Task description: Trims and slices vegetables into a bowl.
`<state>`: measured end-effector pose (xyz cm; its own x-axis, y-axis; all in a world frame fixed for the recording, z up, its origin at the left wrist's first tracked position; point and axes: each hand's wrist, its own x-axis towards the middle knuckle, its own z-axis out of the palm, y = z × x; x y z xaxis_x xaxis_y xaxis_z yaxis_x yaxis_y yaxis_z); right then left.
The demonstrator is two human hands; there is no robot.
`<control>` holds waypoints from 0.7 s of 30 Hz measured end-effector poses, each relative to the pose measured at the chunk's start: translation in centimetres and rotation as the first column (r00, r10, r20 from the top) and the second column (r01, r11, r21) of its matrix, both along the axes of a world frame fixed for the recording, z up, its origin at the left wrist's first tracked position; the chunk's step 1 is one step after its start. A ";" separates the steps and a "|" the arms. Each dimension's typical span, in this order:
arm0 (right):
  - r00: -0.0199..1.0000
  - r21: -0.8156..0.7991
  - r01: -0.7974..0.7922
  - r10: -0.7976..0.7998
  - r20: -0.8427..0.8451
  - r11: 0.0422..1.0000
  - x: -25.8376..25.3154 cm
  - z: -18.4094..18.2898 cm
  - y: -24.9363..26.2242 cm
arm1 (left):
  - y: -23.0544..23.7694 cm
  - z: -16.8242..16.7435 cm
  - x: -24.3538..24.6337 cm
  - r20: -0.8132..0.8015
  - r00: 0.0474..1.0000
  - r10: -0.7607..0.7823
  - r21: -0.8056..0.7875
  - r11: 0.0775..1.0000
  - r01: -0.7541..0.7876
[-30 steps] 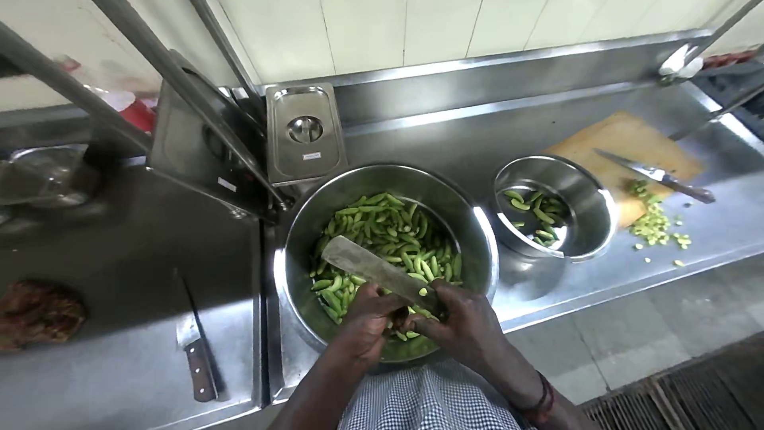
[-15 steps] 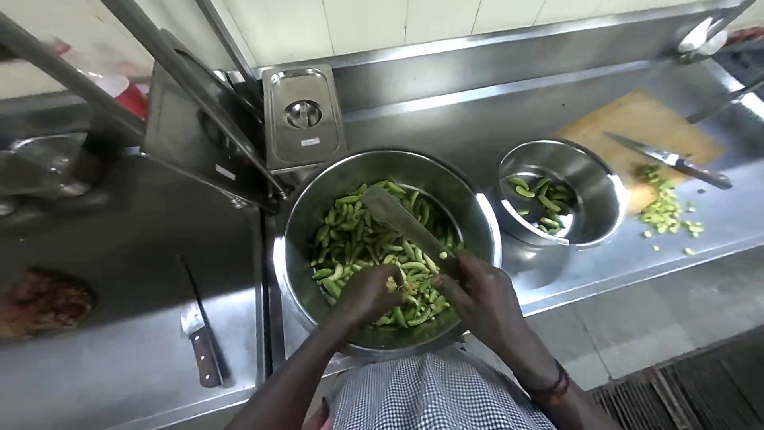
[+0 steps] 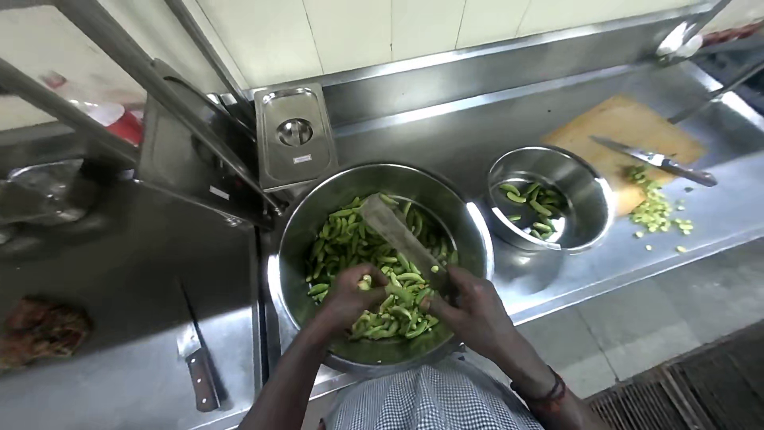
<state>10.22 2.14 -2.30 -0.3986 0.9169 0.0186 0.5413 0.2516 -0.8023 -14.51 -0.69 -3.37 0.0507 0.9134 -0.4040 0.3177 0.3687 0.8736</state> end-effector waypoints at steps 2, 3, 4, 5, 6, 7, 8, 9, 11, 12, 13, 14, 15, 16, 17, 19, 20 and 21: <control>0.999 -0.024 -0.037 0.037 0.001 0.999 -0.5 -0.1 -0.2 | -0.5 1.1 0.4 0.197 0.970 0.142 0.032 0.988 -0.151; 0.999 -0.036 -0.044 0.044 -0.003 0.998 -0.9 0.1 -0.4 | -0.6 1.5 0.8 0.247 0.951 0.188 0.047 0.978 -0.205; 0.999 -0.043 -0.045 0.044 -0.010 0.998 -1.2 0.2 -0.5 | -0.8 1.9 1.2 0.269 0.939 0.213 0.061 0.970 -0.237; 0.999 -0.038 -0.038 0.037 -0.026 0.999 -1.4 0.2 -0.6 | -0.9 2.1 1.6 0.279 0.934 0.224 0.074 0.964 -0.254; 0.999 -0.025 -0.027 0.026 -0.047 0.999 -1.6 0.3 -0.7 | -1.1 2.2 2.0 0.280 0.933 0.228 0.086 0.961 -0.261; 0.997 -0.004 -0.018 0.018 -0.070 1.000 -1.8 0.4 -0.8 | -1.2 2.3 2.3 0.266 0.938 0.223 0.101 0.961 -0.257; 0.995 0.024 -0.008 0.011 -0.097 1.000 -1.8 0.5 -0.8 | -1.3 2.2 2.4 0.248 0.945 0.214 0.112 0.963 -0.247; 0.992 0.051 0.001 0.006 -0.122 0.999 -1.9 0.5 -0.8 | -1.4 2.1 2.6 0.234 0.949 0.212 0.114 0.963 -0.243; 0.989 0.082 0.014 -0.002 -0.146 0.997 -1.9 0.4 -0.8 | -1.5 2.1 2.7 0.213 0.953 0.217 0.122 0.962 -0.246; 0.990 0.090 0.018 -0.005 -0.143 0.996 -1.8 0.4 -0.7 | -1.6 2.1 2.7 0.209 0.953 0.220 0.127 0.960 -0.250; 0.990 0.093 0.017 -0.003 -0.144 0.996 -1.7 0.4 -0.7 | -1.6 2.2 2.7 0.214 0.950 0.226 0.130 0.958 -0.257; 0.989 0.092 0.015 -0.001 -0.148 0.996 -1.6 0.3 -0.7 | -1.7 2.3 2.7 0.244 0.941 0.236 0.128 0.954 -0.272; 0.988 0.091 0.017 -0.003 -0.156 0.996 -1.6 0.3 -0.7 | -1.7 2.3 2.7 0.299 0.922 0.246 0.118 0.949 -0.292; 0.985 0.079 0.024 -0.010 -0.172 0.997 -1.7 0.3 -0.7 | -1.8 2.3 2.7 0.377 0.891 0.252 0.101 0.945 -0.310; 0.981 0.055 0.039 -0.028 -0.192 0.998 -1.7 0.4 -0.8 | -1.9 2.1 2.7 0.465 0.849 0.252 0.073 0.944 -0.320; 0.970 0.016 0.068 -0.063 -0.233 0.998 -1.8 0.7 -0.9 | -2.0 1.6 3.0 0.623 0.742 0.249 -0.016 0.952 -0.306; 0.966 0.006 0.076 -0.072 -0.247 0.997 -1.9 0.8 -1.0 | -2.1 1.4 3.4 0.674 0.688 0.269 -0.074 0.951 -0.300; 0.962 -0.007 0.080 -0.079 -0.262 0.997 -2.0 0.9 -1.1 | -2.2 1.1 3.9 0.707 0.638 0.306 -0.138 0.944 -0.300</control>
